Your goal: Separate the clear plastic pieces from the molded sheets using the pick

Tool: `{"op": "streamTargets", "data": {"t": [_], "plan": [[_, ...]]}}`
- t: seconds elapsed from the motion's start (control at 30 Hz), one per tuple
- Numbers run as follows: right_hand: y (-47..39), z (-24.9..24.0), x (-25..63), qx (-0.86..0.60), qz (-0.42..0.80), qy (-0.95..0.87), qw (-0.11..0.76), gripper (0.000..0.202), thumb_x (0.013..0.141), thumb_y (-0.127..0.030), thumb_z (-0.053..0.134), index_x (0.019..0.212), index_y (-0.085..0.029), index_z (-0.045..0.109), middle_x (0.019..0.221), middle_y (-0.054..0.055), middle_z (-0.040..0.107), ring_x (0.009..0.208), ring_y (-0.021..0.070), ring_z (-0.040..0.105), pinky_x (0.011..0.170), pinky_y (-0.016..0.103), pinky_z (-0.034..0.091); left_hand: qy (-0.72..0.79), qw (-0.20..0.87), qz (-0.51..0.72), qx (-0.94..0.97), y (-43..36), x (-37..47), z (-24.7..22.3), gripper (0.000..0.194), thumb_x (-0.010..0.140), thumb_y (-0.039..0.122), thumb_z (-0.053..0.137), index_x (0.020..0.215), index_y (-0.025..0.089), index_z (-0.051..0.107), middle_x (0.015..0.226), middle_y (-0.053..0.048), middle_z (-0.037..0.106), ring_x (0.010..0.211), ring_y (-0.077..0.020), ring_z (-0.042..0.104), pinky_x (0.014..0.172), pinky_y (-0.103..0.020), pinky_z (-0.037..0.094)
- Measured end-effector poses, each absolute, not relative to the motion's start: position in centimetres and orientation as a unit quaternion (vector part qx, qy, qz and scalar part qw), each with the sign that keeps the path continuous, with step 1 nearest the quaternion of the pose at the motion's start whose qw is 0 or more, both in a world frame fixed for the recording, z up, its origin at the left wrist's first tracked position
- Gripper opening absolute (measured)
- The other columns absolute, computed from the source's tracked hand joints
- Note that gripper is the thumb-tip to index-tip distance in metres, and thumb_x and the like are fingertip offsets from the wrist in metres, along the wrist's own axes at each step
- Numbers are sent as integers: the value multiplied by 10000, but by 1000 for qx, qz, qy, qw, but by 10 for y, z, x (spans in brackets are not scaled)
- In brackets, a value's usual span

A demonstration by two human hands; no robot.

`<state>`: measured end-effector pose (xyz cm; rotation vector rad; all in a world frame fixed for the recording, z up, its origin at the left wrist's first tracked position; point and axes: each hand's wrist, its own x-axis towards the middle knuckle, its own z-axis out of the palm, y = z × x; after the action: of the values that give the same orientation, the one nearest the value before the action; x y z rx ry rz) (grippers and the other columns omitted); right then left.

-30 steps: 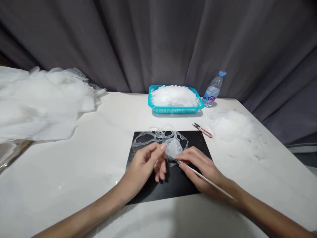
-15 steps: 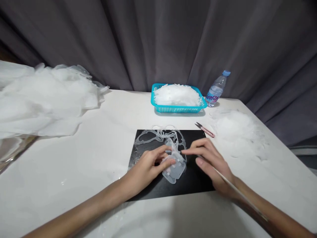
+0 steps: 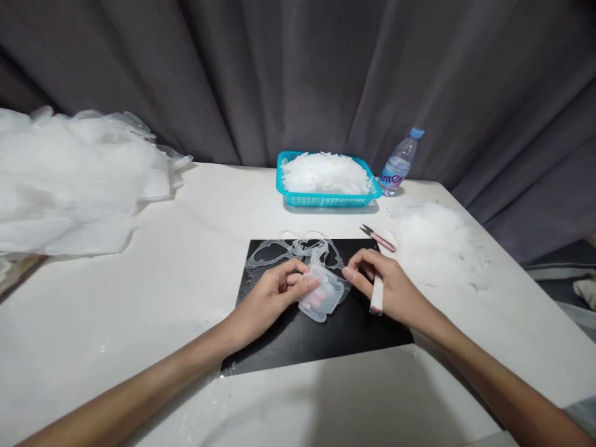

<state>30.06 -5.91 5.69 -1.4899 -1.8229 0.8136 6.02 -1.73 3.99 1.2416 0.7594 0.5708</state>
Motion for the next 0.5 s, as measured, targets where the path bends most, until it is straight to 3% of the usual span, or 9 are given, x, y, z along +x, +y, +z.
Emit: {"op": "streamTargets", "data": {"t": [0.13,0.37,0.5], "plan": [[-65,51,303,-560,362,-696,266,266,978,-466,674,901,-212,688,754,-24,533,670,137,488,644,285,382,344,729,291,515,-17,61,40,329,959,477,722,994,163,630,815,-27,785,750,-160,737,769,-275,572],[-67,42,294,-500,368,-699,356,181,1002,-387,676,960,-229,755,762,-21,515,702,137,526,681,277,405,363,764,296,444,-30,66,40,434,816,388,892,1113,134,703,997,-70,801,879,-163,744,871,-271,564],[-70,48,297,-478,358,-725,344,162,1028,-333,637,987,-215,739,824,9,594,762,154,569,707,280,436,371,777,287,420,-34,66,38,423,807,359,904,1090,132,686,935,-42,759,838,-128,687,720,-198,511]]}}
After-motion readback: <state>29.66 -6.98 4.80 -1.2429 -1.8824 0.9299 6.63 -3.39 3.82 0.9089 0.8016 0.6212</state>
